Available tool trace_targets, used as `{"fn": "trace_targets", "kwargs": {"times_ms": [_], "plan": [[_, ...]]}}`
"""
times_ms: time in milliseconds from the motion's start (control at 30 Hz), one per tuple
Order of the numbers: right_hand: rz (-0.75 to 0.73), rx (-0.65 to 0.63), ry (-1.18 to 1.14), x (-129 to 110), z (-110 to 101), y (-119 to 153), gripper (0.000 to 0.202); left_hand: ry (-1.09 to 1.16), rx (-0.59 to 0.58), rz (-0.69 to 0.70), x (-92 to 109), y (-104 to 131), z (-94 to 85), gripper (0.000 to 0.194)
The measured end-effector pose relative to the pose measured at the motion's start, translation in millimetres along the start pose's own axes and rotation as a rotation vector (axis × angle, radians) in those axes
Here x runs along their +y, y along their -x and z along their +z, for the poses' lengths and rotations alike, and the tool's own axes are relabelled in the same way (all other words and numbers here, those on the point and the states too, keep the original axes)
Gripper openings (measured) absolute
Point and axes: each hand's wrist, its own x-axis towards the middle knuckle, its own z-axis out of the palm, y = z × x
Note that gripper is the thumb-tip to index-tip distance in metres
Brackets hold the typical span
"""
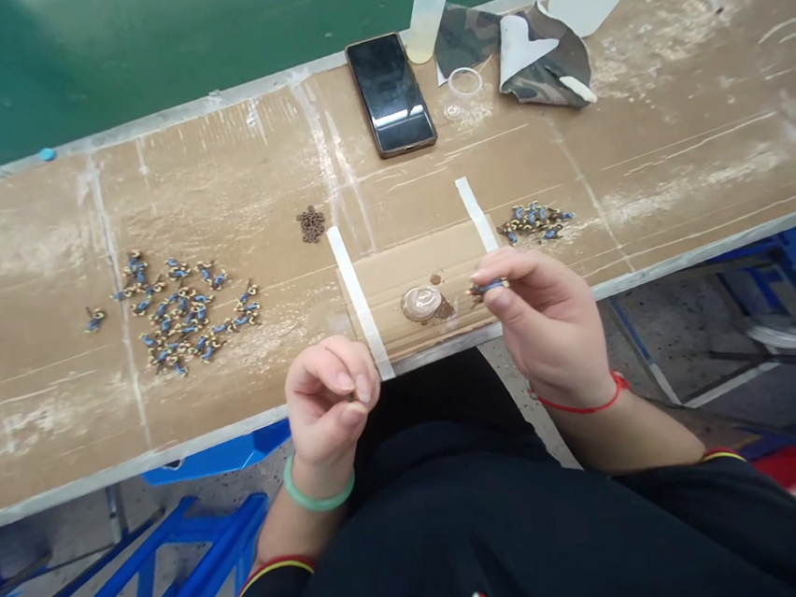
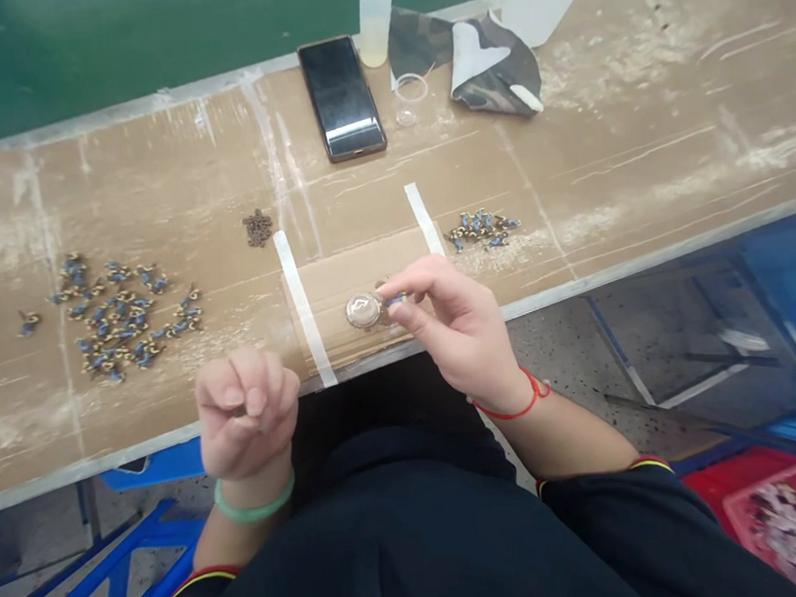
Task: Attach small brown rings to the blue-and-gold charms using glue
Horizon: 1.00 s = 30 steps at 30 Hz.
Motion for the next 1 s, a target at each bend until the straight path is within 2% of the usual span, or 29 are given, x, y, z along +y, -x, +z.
{"fn": "trace_targets", "kwargs": {"times_ms": [133, 267, 433, 767, 1000], "plan": [[-0.059, -0.186, 0.249, 1.8, -8.8, -9.5, 0.009, -0.073, 0.097, 0.102, -4.2, 8.4, -7.9, 0.023], [-0.071, -0.257, 0.373, 4.4, -7.5, -12.6, 0.01, -0.116, 0.164, 0.152, -10.8, 18.9, -15.2, 0.015], [-0.105, -0.269, 0.424, 6.5, -5.7, -11.1, 0.013, -0.168, 0.201, 0.153, -14.7, 22.0, -20.6, 0.018], [-0.15, -0.261, 0.47, -2.5, -9.4, -11.9, 0.011, -0.208, 0.176, 0.147, -14.4, 18.7, -21.8, 0.02], [-0.27, -0.2, 0.58, -3.4, -12.3, -10.6, 0.014, -0.178, 0.235, 0.169, -21.0, 22.3, -20.5, 0.02]]}}
